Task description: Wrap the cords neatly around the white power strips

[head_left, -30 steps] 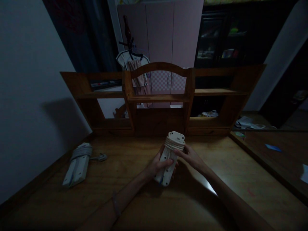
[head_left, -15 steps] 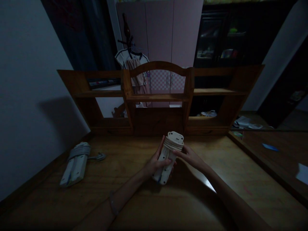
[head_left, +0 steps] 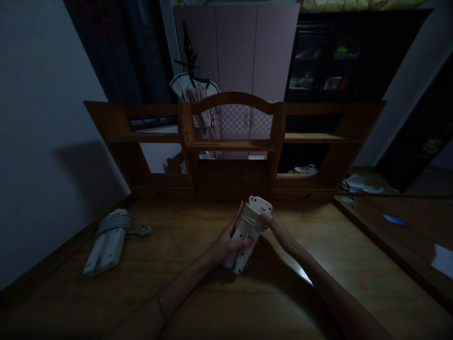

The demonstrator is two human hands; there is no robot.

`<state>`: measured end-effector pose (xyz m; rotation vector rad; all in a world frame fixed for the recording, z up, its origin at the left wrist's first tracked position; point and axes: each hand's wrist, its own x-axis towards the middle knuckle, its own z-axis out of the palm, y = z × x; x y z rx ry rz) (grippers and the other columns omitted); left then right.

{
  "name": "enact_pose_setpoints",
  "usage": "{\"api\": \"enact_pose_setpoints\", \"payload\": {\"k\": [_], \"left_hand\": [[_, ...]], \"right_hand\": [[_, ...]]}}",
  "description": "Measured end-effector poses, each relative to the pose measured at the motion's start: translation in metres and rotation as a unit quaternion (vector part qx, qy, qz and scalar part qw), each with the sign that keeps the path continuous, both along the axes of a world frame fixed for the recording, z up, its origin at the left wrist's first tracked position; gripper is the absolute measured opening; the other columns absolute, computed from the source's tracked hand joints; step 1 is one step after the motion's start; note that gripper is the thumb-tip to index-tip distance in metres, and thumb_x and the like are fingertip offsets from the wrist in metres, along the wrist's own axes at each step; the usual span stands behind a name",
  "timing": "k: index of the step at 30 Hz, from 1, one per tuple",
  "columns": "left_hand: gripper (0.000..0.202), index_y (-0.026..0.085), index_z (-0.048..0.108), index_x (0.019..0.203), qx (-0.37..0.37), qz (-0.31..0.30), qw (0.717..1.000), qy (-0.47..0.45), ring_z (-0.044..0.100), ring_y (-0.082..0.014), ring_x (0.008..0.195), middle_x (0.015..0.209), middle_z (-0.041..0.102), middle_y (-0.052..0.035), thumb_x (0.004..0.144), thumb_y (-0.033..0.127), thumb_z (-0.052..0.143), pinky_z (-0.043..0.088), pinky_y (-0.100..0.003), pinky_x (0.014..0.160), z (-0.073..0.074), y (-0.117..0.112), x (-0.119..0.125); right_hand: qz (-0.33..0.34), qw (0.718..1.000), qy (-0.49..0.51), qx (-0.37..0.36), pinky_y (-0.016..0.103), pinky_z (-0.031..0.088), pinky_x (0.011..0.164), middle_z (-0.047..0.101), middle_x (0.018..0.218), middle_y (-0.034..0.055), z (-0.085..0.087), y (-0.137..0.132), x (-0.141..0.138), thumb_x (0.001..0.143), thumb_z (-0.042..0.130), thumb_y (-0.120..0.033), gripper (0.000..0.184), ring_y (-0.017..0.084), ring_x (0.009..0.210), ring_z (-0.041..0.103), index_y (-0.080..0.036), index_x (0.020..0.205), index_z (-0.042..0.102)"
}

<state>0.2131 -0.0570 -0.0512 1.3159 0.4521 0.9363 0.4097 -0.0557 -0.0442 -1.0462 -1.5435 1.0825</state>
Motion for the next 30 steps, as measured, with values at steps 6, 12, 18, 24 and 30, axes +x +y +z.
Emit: {"api": "enact_pose_setpoints", "payload": {"k": [6,12,18,24,30], "left_hand": [[0.102,0.037,0.003,0.151,0.017,0.014,1.000,0.012,0.066,-0.0213,0.092,0.140,0.049,-0.0110,0.076,0.019,0.070,0.053,-0.033,0.079,0.002,-0.003,0.001],[0.106,0.035,-0.007,0.150,-0.005,0.004,1.000,0.028,0.067,-0.0211,0.083,0.130,0.056,-0.0135,0.078,0.022,0.069,0.055,-0.032,0.071,0.002,-0.004,0.000],[0.105,0.037,-0.012,0.149,0.016,0.007,0.999,0.037,0.066,-0.0170,0.074,0.132,0.054,-0.0146,0.081,0.025,0.067,0.055,-0.030,0.067,-0.007,-0.003,0.002],[0.111,0.035,-0.022,0.146,0.043,-0.025,0.998,0.030,0.066,-0.0180,0.072,0.115,0.063,-0.0128,0.081,0.027,0.068,0.055,-0.033,0.062,-0.011,0.000,0.000],[0.103,0.035,-0.016,0.148,0.026,-0.020,0.999,0.030,0.066,-0.0236,0.090,0.135,0.052,-0.0153,0.083,0.030,0.064,0.055,-0.034,0.072,-0.007,-0.002,-0.004]], "right_hand": [[-0.024,1.000,0.012,0.014,0.040,0.046,0.091,0.069,0.107,0.0097,0.005,-0.002,-0.003,0.085,0.054,-0.060,0.053,0.028,0.102,0.060,-0.015,0.109,0.068],[-0.030,0.999,0.012,0.007,0.038,0.047,0.087,0.070,0.103,0.0097,0.008,-0.001,-0.003,0.082,0.058,-0.059,0.052,0.028,0.098,0.061,-0.014,0.107,0.068],[-0.029,1.000,0.007,0.004,0.039,0.046,0.090,0.070,0.103,0.0093,0.009,0.000,-0.002,0.081,0.060,-0.059,0.054,0.028,0.099,0.061,-0.014,0.108,0.068],[-0.030,0.999,0.010,0.013,0.040,0.046,0.090,0.070,0.106,0.0108,0.006,0.000,-0.002,0.081,0.060,-0.058,0.054,0.030,0.102,0.061,-0.014,0.109,0.068],[-0.029,0.999,0.026,0.023,0.038,0.047,0.089,0.068,0.109,0.0098,-0.001,0.004,-0.004,0.083,0.059,-0.055,0.049,0.027,0.101,0.061,-0.016,0.112,0.064]]}}
